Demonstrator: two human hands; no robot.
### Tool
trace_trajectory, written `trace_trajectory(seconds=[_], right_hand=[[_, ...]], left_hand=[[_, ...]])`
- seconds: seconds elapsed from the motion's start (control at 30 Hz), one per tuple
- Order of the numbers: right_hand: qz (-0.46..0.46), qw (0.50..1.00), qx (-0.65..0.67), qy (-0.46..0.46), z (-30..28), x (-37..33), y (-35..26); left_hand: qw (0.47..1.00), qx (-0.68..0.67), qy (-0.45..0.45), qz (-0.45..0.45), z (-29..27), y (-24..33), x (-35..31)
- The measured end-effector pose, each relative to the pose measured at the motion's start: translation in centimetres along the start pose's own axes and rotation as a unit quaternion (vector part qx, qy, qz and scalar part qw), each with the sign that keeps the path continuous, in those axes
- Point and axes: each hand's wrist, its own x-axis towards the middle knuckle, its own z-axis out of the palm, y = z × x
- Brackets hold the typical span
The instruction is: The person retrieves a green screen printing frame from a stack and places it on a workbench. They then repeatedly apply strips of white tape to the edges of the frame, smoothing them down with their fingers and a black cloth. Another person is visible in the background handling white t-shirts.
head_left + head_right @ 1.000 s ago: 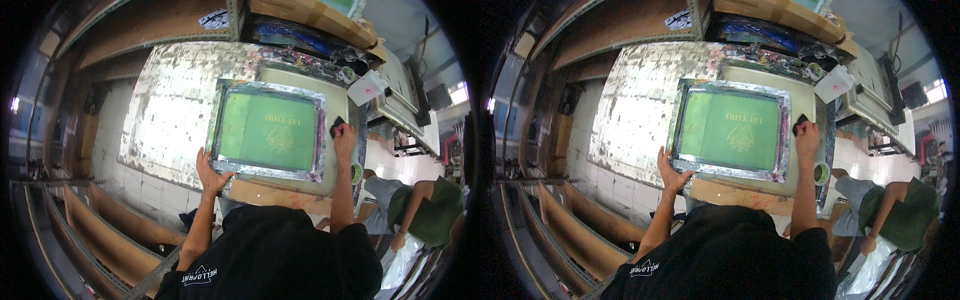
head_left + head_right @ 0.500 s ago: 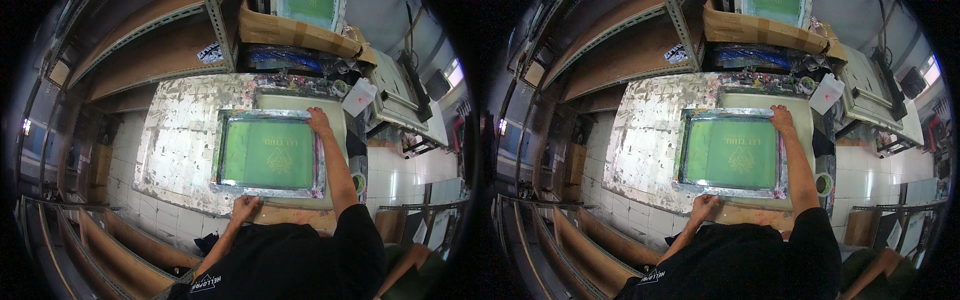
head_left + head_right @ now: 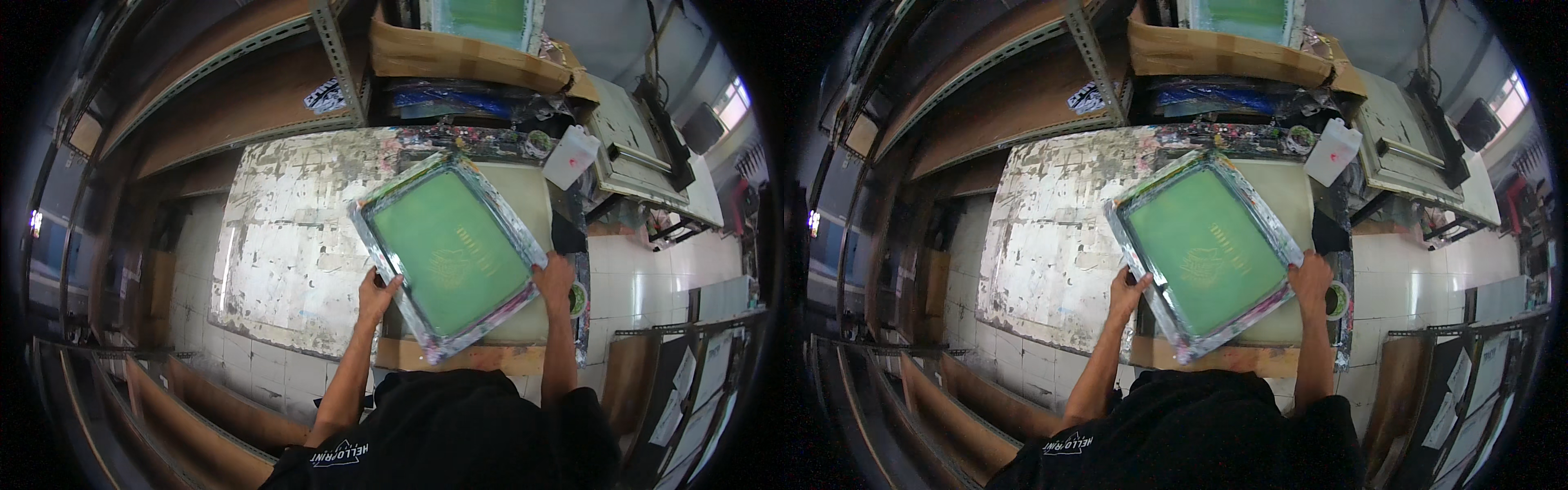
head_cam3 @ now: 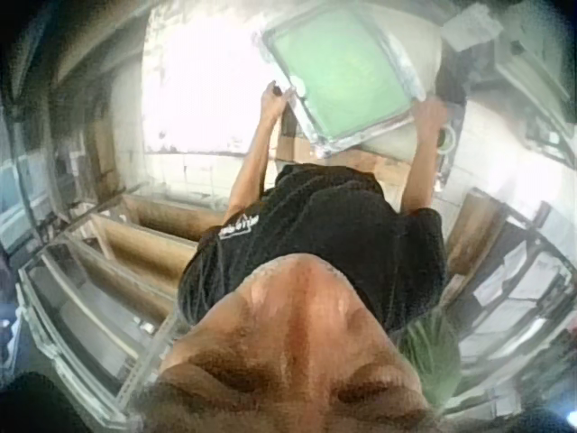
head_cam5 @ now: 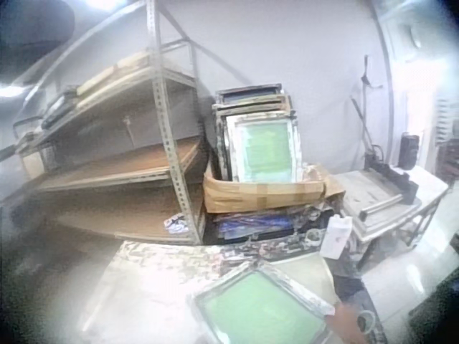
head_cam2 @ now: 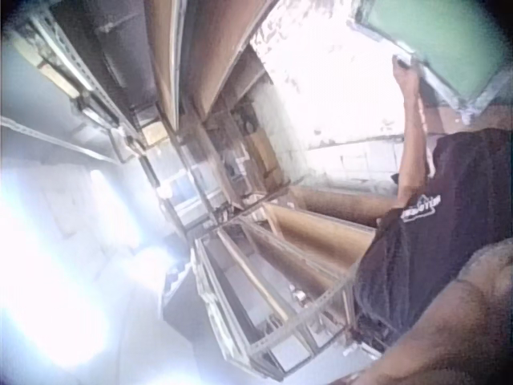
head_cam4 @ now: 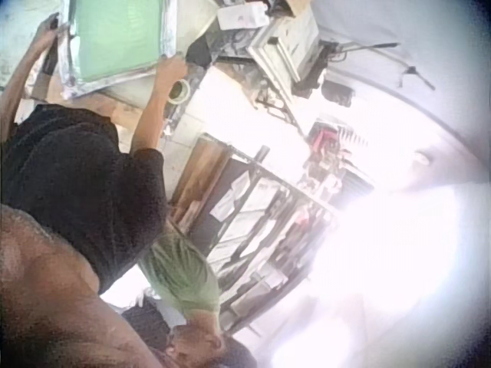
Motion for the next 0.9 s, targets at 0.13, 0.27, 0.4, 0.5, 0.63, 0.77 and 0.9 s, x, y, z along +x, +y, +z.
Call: trace_trajectory(seconds=[0.13,0.27,0.4,0.5,0.63,0.77,0.9], right_hand=[[0.026,0.999,0.0,-0.038,-1.8,-6.0,-1.5],[0.043,0.996,0.008,-0.073,-1.1,-10.3,-1.9],[0.055,0.993,0.014,-0.102,0.9,-12.5,-1.4],[0.05,0.991,0.058,-0.106,2.1,-13.1,-0.4],[0.044,0.981,0.157,-0.105,1.3,-12.3,1.7],[0.022,0.994,0.093,0.054,-1.9,-11.4,3.3],[-0.02,0.999,0.01,0.045,-0.8,-10.9,6.8]], left_hand=[[0.993,0.087,0.013,0.074,1.1,0.2,3.5],[0.97,0.22,-0.022,0.099,1.7,1.0,5.8],[0.955,0.264,-0.051,0.123,1.5,0.3,5.7],[0.962,0.23,-0.07,0.129,0.9,0.8,3.2],[0.941,0.283,-0.066,0.173,-0.1,0.2,-2.3],[0.961,0.253,-0.03,0.108,-0.5,-3.2,-7.1],[0.95,0.266,0.023,0.163,-0.5,-6.3,-7.4]])
